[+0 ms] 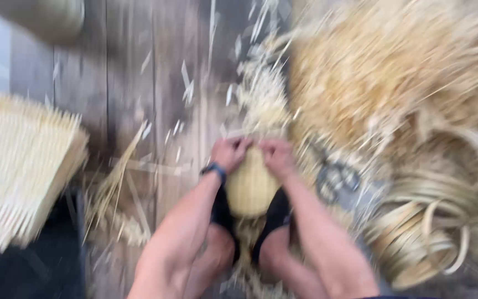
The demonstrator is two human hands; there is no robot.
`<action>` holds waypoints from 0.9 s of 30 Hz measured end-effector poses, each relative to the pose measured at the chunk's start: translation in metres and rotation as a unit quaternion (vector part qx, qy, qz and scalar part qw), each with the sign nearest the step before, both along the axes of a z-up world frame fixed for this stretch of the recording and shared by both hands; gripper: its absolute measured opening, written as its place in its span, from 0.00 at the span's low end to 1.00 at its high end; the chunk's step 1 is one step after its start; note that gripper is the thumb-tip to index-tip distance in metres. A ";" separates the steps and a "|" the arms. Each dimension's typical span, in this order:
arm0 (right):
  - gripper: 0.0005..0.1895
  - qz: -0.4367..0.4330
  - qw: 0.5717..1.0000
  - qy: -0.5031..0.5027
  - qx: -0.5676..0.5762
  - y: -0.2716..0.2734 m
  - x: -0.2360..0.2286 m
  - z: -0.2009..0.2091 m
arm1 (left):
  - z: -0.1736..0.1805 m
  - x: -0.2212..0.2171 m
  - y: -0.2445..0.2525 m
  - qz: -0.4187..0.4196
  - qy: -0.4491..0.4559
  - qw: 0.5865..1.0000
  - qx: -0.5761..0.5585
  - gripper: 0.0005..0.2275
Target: Assembling and trimming round bamboo containers using strips and a mold.
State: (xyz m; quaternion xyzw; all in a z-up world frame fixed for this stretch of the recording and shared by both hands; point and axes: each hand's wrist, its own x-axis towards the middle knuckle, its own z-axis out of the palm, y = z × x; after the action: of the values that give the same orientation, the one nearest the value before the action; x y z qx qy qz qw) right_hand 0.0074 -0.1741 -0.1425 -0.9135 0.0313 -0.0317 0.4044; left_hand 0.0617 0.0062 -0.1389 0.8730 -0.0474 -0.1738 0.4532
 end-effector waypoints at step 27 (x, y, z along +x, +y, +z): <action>0.24 -0.012 0.973 0.196 -0.121 0.030 0.043 0.043 | -0.037 0.008 0.007 0.100 0.074 0.990 -0.066 0.23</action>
State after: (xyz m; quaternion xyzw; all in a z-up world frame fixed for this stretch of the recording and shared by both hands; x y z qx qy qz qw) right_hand 0.0503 -0.1442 -0.0994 -0.9436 0.1172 0.1394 0.2763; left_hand 0.0696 0.0127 -0.1759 0.8264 0.0624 -0.1881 0.5270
